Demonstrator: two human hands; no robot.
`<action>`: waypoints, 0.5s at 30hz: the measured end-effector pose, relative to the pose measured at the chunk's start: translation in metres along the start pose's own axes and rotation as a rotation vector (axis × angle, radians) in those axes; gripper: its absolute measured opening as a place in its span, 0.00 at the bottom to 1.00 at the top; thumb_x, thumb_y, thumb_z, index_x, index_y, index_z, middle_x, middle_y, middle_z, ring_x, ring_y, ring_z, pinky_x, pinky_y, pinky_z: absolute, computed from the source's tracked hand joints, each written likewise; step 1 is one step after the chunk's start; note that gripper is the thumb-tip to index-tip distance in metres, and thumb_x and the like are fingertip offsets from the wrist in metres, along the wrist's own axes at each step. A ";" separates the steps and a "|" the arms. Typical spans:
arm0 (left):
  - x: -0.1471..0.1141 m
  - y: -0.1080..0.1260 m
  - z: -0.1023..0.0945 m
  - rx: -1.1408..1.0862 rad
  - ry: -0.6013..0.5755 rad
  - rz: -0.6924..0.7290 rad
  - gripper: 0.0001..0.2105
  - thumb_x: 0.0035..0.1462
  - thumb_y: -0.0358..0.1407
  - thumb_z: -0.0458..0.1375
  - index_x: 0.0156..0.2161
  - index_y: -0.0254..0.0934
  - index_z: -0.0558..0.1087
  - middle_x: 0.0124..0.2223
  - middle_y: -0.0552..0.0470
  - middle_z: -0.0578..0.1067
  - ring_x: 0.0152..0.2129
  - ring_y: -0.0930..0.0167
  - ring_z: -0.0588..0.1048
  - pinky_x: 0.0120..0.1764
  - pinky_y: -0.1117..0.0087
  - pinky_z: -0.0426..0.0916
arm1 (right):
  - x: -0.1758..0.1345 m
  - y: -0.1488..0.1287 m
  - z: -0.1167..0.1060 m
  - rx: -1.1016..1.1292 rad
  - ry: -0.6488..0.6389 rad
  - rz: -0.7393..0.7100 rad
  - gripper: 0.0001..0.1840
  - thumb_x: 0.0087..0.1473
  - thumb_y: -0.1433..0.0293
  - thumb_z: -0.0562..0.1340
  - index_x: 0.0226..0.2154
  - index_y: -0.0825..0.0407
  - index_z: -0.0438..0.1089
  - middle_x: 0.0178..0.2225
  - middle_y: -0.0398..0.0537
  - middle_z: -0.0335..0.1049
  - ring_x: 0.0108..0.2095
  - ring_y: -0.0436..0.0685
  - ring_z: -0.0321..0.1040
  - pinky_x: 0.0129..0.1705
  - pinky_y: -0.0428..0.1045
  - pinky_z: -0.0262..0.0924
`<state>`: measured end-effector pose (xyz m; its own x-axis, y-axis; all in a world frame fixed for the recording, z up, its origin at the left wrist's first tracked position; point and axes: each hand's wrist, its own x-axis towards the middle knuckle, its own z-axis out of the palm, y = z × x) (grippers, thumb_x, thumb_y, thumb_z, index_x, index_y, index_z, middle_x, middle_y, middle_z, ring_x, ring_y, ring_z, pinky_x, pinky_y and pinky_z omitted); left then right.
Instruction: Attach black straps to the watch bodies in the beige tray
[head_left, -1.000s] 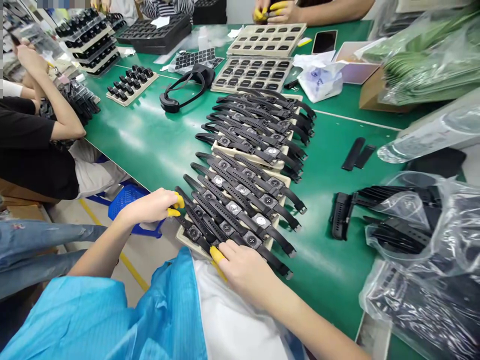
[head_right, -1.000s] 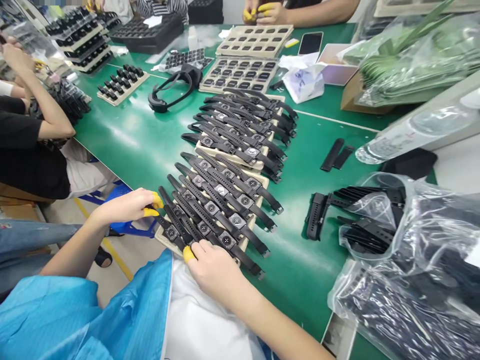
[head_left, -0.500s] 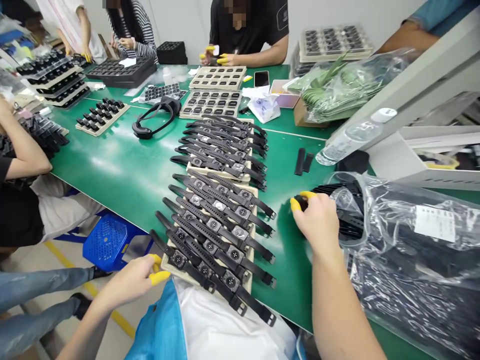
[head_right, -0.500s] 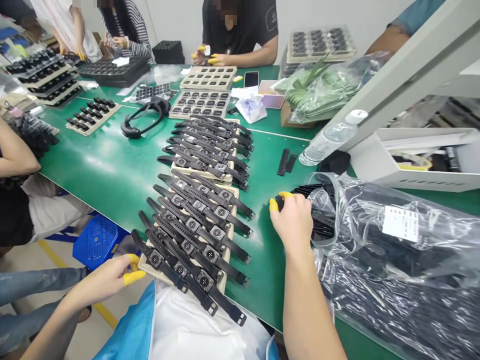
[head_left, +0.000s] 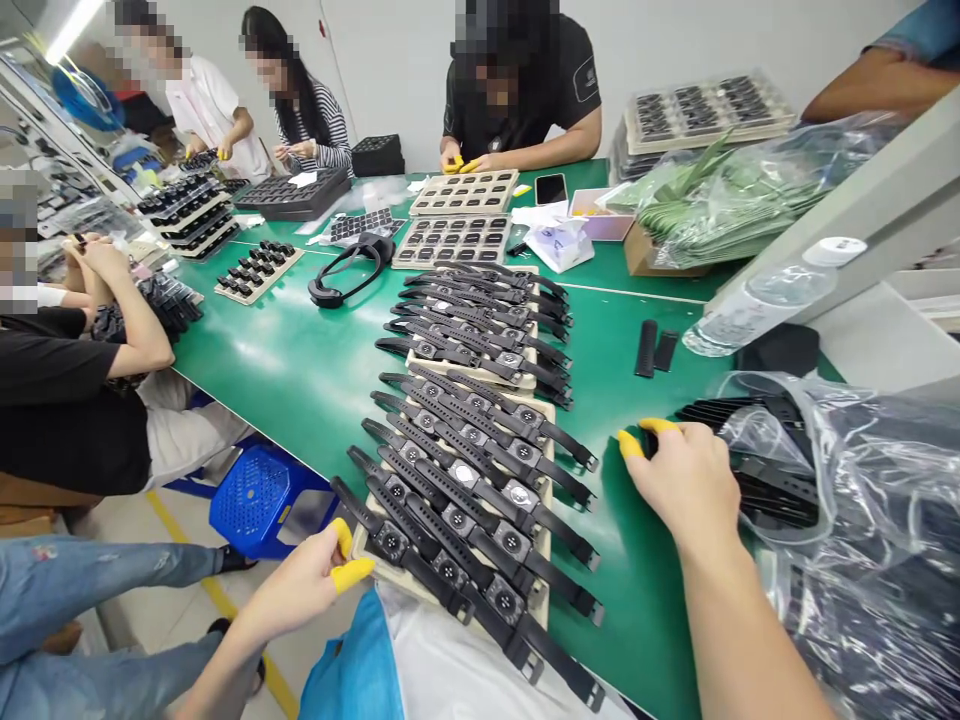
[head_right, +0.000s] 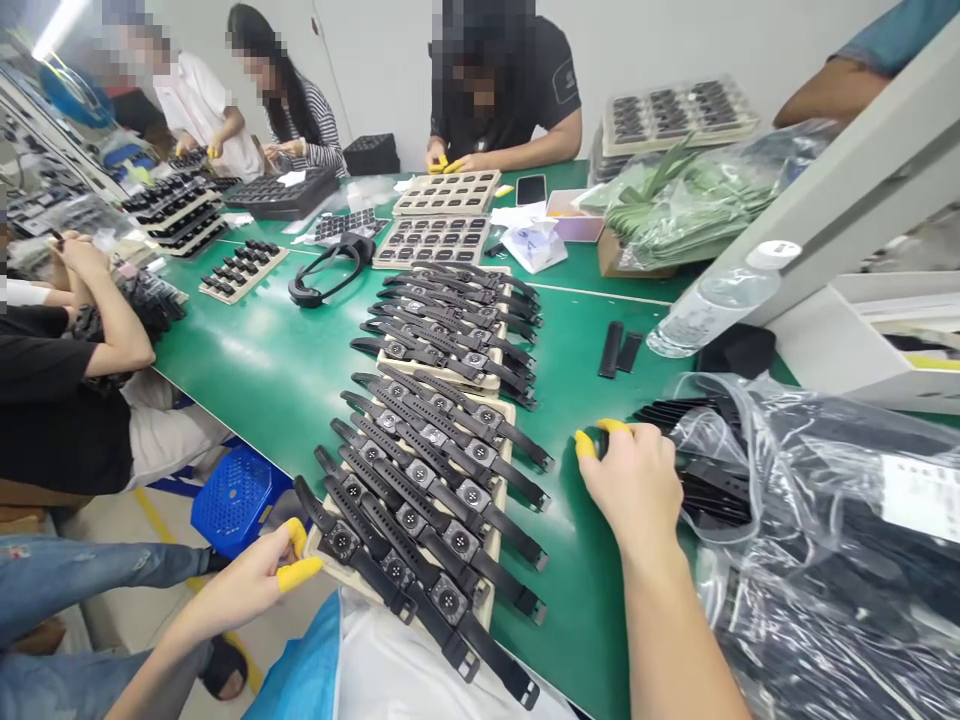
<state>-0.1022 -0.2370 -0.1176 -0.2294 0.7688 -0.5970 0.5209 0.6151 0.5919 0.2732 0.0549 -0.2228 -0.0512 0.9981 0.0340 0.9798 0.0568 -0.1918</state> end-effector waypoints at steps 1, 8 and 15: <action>-0.001 -0.002 0.007 -0.197 0.000 0.007 0.25 0.57 0.60 0.63 0.38 0.39 0.67 0.38 0.52 0.75 0.35 0.68 0.73 0.36 0.69 0.67 | 0.001 0.000 0.000 0.002 -0.002 0.011 0.25 0.67 0.60 0.53 0.54 0.60 0.73 0.53 0.66 0.66 0.54 0.71 0.63 0.42 0.59 0.65; -0.017 0.001 0.072 -1.175 0.185 0.081 0.33 0.50 0.49 0.75 0.56 0.40 0.70 0.50 0.42 0.80 0.44 0.61 0.81 0.52 0.59 0.74 | 0.005 0.001 0.001 -0.045 -0.078 0.077 0.28 0.68 0.57 0.49 0.53 0.59 0.73 0.57 0.64 0.66 0.57 0.70 0.64 0.44 0.58 0.66; -0.020 0.017 0.097 -1.413 -0.153 0.365 0.43 0.47 0.50 0.75 0.66 0.44 0.67 0.65 0.38 0.71 0.63 0.51 0.70 0.63 0.50 0.66 | 0.009 0.009 0.015 0.046 -0.008 0.098 0.25 0.65 0.57 0.50 0.48 0.51 0.76 0.53 0.66 0.69 0.54 0.74 0.66 0.43 0.63 0.65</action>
<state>-0.0093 -0.2590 -0.1482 -0.1300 0.9456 -0.2983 -0.7115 0.1206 0.6922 0.2786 0.0652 -0.2385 0.0423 0.9991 0.0052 0.9704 -0.0399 -0.2383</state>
